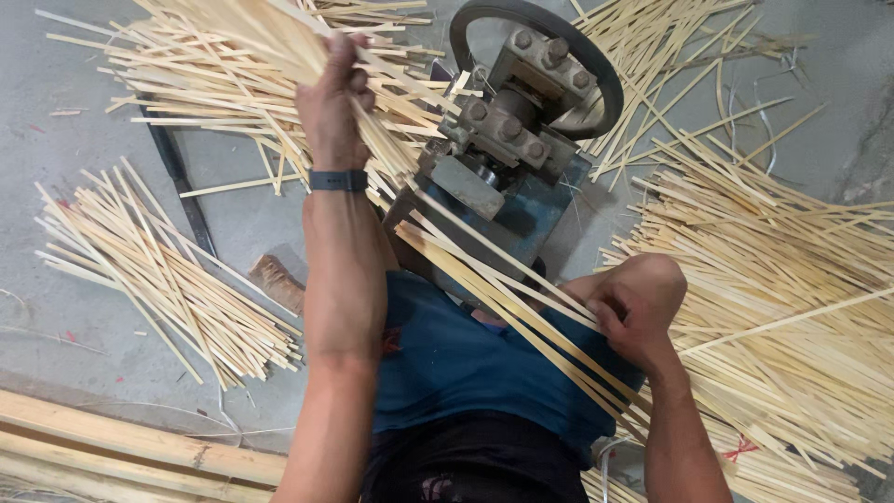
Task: The person sits on the floor and feeds long bamboo strips into a grinding machine. They hold a bundle of strips in their left hand and guide them through the machine with their right hand, producing thinner strips that fall onto the floor.
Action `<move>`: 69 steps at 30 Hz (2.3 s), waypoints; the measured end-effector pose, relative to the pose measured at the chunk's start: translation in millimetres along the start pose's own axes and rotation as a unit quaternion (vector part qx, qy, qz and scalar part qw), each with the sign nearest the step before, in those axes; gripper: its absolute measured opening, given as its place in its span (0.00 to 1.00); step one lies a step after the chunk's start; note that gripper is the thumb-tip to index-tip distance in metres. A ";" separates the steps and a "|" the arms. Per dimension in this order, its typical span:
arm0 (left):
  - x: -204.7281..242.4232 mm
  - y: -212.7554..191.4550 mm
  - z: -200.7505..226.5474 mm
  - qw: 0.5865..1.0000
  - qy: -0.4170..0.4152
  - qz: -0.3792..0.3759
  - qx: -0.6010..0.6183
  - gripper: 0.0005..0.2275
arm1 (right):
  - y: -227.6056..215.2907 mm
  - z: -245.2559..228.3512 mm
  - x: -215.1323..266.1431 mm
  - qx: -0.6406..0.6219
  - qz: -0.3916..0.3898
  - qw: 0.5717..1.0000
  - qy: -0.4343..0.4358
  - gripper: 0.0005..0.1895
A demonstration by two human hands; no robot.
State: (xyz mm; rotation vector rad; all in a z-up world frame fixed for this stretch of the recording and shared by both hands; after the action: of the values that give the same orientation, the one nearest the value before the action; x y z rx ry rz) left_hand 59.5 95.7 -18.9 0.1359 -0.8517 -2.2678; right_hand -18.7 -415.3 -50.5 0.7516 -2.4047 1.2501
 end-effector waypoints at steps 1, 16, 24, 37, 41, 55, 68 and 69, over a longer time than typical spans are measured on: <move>-3.2 -10.3 3.1 1.000 0.003 0.017 0.001 0.11 | 1.9 -2.1 0.0 0.008 -0.010 1.000 -0.008 0.09; -7.3 -20.4 -3.7 0.955 -0.077 -0.122 0.258 0.11 | 8.8 -8.4 2.0 -0.014 -0.005 1.000 -0.019 0.09; 28.4 -6.4 12.5 0.979 -0.049 -0.095 0.172 0.13 | -35.9 -134.1 27.5 0.041 0.192 0.918 -0.345 0.10; 192.6 19.4 69.6 0.972 -0.167 -0.159 0.043 0.24 | -61.7 -401.7 18.7 0.369 0.249 0.601 -0.664 0.07; 191.9 -36.5 96.4 0.970 -0.164 -0.159 0.082 0.12 | -142.5 -368.8 -9.1 0.272 0.289 0.639 -0.659 0.03; 189.5 -85.4 105.6 0.994 -0.066 -0.076 0.038 0.11 | -230.7 -251.9 -41.2 0.043 0.370 0.793 -0.481 0.25; 30.3 -115.0 88.8 0.984 0.009 0.112 -0.141 0.06 | -96.8 -148.3 -20.3 0.034 0.185 0.962 -0.198 0.17; 16.0 -129.0 80.3 0.979 0.012 0.140 -0.145 0.07 | -84.1 -133.3 -21.4 0.028 0.154 0.976 -0.150 0.17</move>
State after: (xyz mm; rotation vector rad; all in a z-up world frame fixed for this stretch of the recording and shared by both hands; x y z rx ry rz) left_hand -53.0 198.1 -33.2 -0.0859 -0.4855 -2.0906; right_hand 54.1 -338.7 68.5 0.6390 -2.8284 1.4120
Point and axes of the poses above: each hand's wrist, its own x-axis away from the middle knuckle, its own y-axis out of the palm, z = x × y, the point moved 9 cm from there along -x, towards the middle knuckle
